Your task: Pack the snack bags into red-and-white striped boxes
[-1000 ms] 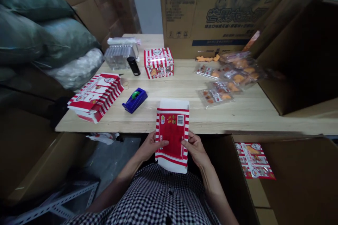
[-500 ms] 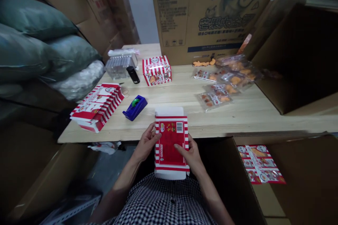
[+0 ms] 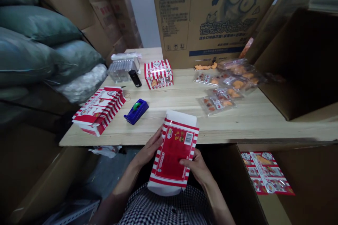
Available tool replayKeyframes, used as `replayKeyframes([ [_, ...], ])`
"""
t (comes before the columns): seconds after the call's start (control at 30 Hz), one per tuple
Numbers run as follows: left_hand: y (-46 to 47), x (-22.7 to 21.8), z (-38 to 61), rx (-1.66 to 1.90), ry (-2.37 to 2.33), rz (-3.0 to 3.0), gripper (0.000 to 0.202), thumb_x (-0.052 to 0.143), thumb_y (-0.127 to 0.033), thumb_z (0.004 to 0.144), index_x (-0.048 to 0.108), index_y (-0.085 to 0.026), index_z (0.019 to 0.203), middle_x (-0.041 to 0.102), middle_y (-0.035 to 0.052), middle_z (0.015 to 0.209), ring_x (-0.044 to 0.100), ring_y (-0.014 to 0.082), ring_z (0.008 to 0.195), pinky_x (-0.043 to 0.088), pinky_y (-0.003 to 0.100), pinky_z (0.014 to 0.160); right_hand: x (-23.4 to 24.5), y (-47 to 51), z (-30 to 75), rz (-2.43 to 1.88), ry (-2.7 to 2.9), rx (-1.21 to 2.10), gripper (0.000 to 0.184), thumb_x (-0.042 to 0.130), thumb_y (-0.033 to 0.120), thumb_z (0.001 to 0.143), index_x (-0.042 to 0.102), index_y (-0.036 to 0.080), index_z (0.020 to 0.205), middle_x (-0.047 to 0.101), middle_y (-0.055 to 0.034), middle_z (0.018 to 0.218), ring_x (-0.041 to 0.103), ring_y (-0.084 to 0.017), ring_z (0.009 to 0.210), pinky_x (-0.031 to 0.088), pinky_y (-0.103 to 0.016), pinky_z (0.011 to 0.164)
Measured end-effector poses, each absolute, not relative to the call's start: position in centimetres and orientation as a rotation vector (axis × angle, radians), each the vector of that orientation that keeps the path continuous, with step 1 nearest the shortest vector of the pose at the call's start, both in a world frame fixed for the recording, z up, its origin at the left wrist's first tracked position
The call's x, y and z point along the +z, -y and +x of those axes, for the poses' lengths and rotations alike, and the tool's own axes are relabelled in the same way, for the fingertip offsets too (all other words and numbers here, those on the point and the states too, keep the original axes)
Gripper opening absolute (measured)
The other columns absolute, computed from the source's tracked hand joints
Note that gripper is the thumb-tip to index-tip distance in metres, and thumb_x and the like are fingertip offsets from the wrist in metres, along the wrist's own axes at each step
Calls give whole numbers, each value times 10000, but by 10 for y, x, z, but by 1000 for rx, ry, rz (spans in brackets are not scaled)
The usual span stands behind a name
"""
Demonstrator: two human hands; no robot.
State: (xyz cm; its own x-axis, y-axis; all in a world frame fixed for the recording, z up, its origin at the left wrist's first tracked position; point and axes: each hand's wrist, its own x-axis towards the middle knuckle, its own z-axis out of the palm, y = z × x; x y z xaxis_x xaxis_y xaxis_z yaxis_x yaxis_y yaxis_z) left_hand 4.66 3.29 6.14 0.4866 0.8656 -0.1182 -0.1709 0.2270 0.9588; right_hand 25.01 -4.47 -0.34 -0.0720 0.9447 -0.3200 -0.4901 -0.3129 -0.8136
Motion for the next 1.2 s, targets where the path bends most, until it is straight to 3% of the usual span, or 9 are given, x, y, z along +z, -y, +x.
replayKeyframes([
  [0.07,-35,62,50,906,-757,1145,632,600,-406,928,385,-274,1508,395,48,1576,309,254,1478,305,364,1192,-5,43,248,-1132,614,1550,371,944,273,527,775,225,854,805,-39,847,753,-243,728,610,-360,722],
  [0.17,-38,58,58,1123,-777,1128,687,657,-345,900,326,-309,1500,506,93,1463,568,235,1262,484,358,1024,-3,44,242,-1247,588,1431,393,959,276,487,761,196,816,801,-51,793,745,-246,667,620,-362,670],
  [0.27,-39,55,63,1259,-787,1095,529,728,-275,845,482,-276,1314,603,89,1301,675,182,1004,541,312,871,0,44,235,-1308,540,1307,410,952,296,508,746,186,845,802,-58,814,749,-251,684,629,-374,686],
  [0.33,-39,54,64,1260,-785,1067,411,733,-259,837,551,-241,1206,648,82,1215,678,172,968,536,295,862,1,44,232,-1329,528,1244,419,950,304,513,739,186,855,803,-60,826,751,-253,696,633,-378,696],
  [0.47,-38,53,63,1149,-779,999,407,723,-266,845,583,-212,1223,713,78,1069,677,181,965,525,280,852,-3,44,228,-1357,575,1184,450,951,314,511,727,183,879,802,-69,850,752,-261,725,632,-395,726],
  [0.6,-40,48,63,1110,-809,977,360,756,-270,811,639,-198,1143,723,69,1065,672,181,985,509,269,871,-4,49,228,-1396,634,1180,505,947,337,526,707,187,945,798,-86,907,753,-293,807,620,-432,779],
  [0.83,-39,43,60,1093,-859,900,338,730,-309,832,657,-199,1143,726,74,1103,682,175,930,514,263,826,24,53,258,-957,624,1630,660,835,381,740,564,315,1337,673,-88,1311,674,-307,1142,554,-457,938],
  [1.07,-39,44,51,996,-839,954,310,725,-317,838,663,-178,1107,727,80,1043,673,165,859,519,255,772,23,40,269,-953,676,1629,716,791,285,808,452,337,1436,775,-52,1063,747,-252,926,560,-440,888],
  [1.2,-37,32,46,989,-902,943,309,732,-324,828,666,-172,1089,727,76,1025,667,168,871,514,254,777,24,40,265,-991,747,1472,772,753,295,846,345,435,1486,641,-39,1353,702,-226,1056,542,-408,928],
])
